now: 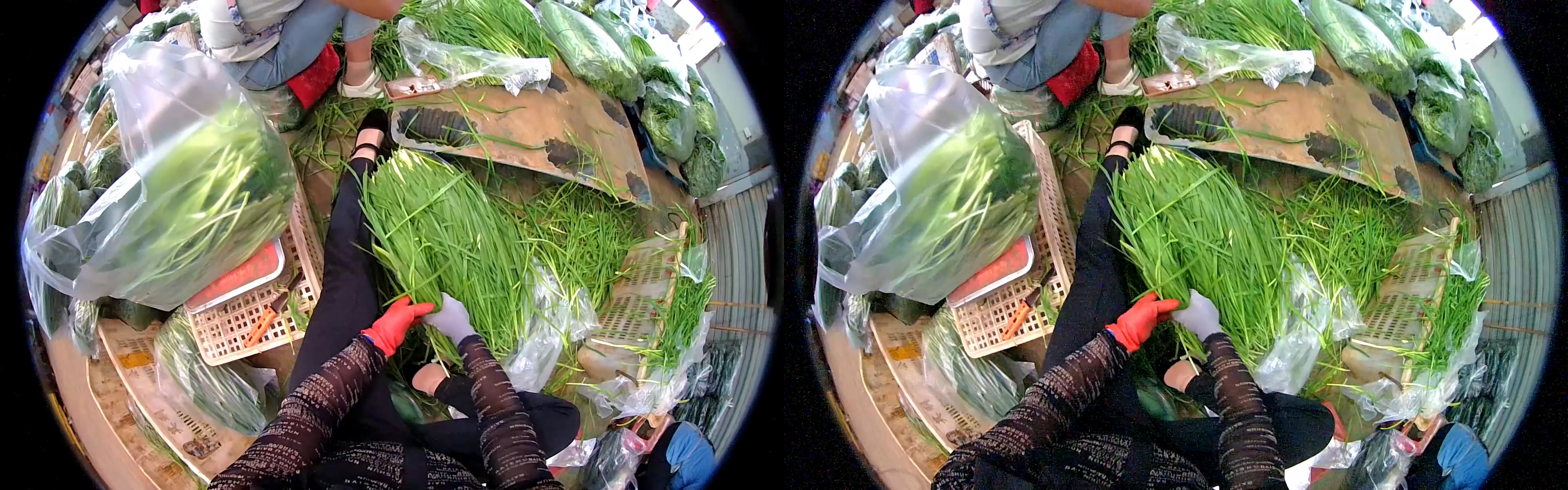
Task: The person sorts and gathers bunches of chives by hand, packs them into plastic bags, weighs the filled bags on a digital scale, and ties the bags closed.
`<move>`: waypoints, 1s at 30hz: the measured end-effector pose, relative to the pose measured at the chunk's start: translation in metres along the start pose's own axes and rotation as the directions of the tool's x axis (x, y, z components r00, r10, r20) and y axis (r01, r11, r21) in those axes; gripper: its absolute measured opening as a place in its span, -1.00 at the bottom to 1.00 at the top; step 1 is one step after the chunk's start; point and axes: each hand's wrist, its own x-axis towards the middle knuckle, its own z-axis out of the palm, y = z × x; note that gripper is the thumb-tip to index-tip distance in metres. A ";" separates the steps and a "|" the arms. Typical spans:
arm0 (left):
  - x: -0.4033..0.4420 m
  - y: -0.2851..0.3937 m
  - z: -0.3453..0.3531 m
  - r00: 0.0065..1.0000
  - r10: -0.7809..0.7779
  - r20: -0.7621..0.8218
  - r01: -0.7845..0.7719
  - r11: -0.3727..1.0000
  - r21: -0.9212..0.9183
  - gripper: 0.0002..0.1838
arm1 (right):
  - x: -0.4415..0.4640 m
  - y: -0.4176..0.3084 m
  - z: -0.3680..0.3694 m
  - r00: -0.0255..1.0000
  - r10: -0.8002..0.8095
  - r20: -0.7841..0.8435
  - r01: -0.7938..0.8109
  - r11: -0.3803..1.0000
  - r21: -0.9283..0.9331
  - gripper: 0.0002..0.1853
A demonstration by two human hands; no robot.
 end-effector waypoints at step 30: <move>0.027 -0.018 -0.018 0.989 0.137 -0.062 -0.141 0.987 -0.072 -0.44 | -0.014 0.048 -0.072 0.776 0.340 -0.531 0.082 0.781 0.619 -0.77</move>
